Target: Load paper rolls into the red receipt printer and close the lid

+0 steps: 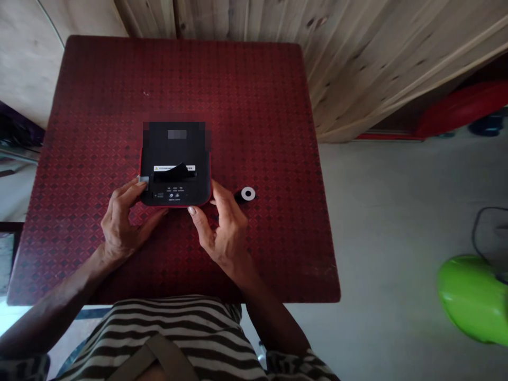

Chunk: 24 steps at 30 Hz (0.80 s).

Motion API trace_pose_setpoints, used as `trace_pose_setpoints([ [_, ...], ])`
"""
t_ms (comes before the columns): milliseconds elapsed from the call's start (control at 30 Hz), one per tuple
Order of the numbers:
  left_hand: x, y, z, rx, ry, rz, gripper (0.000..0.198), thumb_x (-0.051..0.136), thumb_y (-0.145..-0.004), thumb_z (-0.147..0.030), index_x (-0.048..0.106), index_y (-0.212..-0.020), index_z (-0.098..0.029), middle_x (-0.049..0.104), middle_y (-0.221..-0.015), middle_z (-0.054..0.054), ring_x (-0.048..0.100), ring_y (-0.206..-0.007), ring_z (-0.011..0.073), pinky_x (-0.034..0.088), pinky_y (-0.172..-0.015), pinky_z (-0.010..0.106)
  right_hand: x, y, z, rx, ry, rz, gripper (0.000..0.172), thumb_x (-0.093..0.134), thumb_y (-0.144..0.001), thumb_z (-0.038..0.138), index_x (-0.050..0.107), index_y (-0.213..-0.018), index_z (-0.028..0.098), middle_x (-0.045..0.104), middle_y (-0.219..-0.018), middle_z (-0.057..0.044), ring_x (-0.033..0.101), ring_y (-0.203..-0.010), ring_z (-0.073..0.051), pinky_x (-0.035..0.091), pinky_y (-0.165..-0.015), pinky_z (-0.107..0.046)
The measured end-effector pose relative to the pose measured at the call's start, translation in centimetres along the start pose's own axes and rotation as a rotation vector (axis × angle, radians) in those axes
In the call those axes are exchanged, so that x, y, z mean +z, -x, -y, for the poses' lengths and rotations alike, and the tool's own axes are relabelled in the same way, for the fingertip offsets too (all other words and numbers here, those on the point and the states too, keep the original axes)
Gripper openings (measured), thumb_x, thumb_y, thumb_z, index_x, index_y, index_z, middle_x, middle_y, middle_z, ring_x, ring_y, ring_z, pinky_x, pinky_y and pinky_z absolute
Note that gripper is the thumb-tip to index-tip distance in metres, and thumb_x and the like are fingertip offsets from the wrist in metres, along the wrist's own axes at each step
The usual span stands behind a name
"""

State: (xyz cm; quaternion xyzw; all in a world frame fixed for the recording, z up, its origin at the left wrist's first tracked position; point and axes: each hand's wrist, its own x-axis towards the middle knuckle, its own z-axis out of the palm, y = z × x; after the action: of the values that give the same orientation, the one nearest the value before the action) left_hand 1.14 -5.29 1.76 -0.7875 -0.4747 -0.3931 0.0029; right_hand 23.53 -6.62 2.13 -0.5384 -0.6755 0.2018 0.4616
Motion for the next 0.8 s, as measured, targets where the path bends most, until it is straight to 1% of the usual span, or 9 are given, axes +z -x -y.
trace_pose_setpoints([
  [133, 0.0, 0.1, -0.1, 0.0, -0.015, 0.004, 0.077, 0.087, -0.087, -0.025, 0.048, -0.153, -0.022, 0.069, -0.137, 0.011, 0.071, -0.127, 0.0249, 0.064, -0.104, 0.037, 0.0, -0.1, 0.0, -0.034, 0.007, -0.019, 0.045, 0.071, -0.098, 0.029, 0.061, -0.142, 0.024, 0.076, -0.13, -0.012, 0.077, -0.11, -0.025, 0.069, -0.091, -0.04],
  [233, -0.1, 0.2, 0.0, 0.017, -0.009, -0.001, 0.077, 0.088, -0.086, -0.025, 0.048, -0.152, -0.021, 0.07, -0.135, 0.012, 0.071, -0.126, 0.0252, 0.064, -0.105, 0.037, 0.0, -0.1, 0.1, -0.04, 0.01, -0.017, 0.044, 0.069, -0.099, 0.03, 0.061, -0.142, 0.023, 0.076, -0.13, -0.013, 0.076, -0.111, -0.026, 0.069, -0.09, -0.041],
  [400, -0.4, 0.0, 0.6, 0.049, -0.014, 0.036, 0.079, 0.087, -0.087, -0.026, 0.046, -0.155, -0.022, 0.07, -0.135, 0.012, 0.071, -0.126, 0.0254, 0.065, -0.105, 0.038, 0.0, -0.1, 0.0, -0.044, 0.011, -0.023, 0.044, 0.07, -0.098, 0.029, 0.062, -0.141, 0.023, 0.076, -0.128, -0.013, 0.076, -0.109, -0.025, 0.069, -0.088, -0.04],
  [500, -0.6, -0.3, 0.9, 0.098, -0.043, 0.041, 0.081, 0.087, -0.087, -0.026, 0.044, -0.156, -0.021, 0.071, -0.13, 0.011, 0.072, -0.125, 0.0248, 0.066, -0.103, 0.037, 0.1, 0.0, -0.1, -0.04, 0.013, -0.02, 0.043, 0.069, -0.098, 0.029, 0.062, -0.14, 0.022, 0.076, -0.13, -0.014, 0.076, -0.111, -0.025, 0.069, -0.09, -0.041],
  [600, -0.7, -0.5, 1.2, 0.144, -0.064, 0.053, 0.082, 0.087, -0.087, -0.026, 0.043, -0.156, -0.018, 0.072, -0.128, 0.011, 0.072, -0.124, 0.0245, 0.066, -0.102, 0.035, 0.1, 0.0, 0.0, -0.041, 0.024, -0.03, 0.043, 0.07, -0.098, 0.029, 0.062, -0.14, 0.022, 0.077, -0.128, -0.013, 0.077, -0.108, -0.025, 0.069, -0.088, -0.04],
  [700, -0.9, -0.4, 1.5, 0.153, -0.085, 0.074, 0.081, 0.087, -0.087, -0.029, 0.045, -0.155, -0.017, 0.072, -0.131, 0.012, 0.072, -0.125, 0.0247, 0.066, -0.101, 0.033, 0.0, 0.0, 0.2, -0.037, 0.043, -0.021, 0.044, 0.07, -0.099, 0.031, 0.062, -0.141, 0.024, 0.077, -0.128, -0.011, 0.078, -0.105, -0.024, 0.07, -0.086, -0.04],
  [800, -1.3, -0.4, 1.4, 0.137, -0.133, 0.08, 0.082, 0.088, -0.087, -0.038, 0.046, -0.154, -0.019, 0.07, -0.137, 0.013, 0.073, -0.124, 0.0259, 0.065, -0.101, 0.034, -0.1, 0.1, 0.4, -0.031, 0.054, -0.008, 0.044, 0.069, -0.099, 0.032, 0.061, -0.142, 0.024, 0.077, -0.129, -0.011, 0.078, -0.105, -0.024, 0.071, -0.085, -0.041],
])
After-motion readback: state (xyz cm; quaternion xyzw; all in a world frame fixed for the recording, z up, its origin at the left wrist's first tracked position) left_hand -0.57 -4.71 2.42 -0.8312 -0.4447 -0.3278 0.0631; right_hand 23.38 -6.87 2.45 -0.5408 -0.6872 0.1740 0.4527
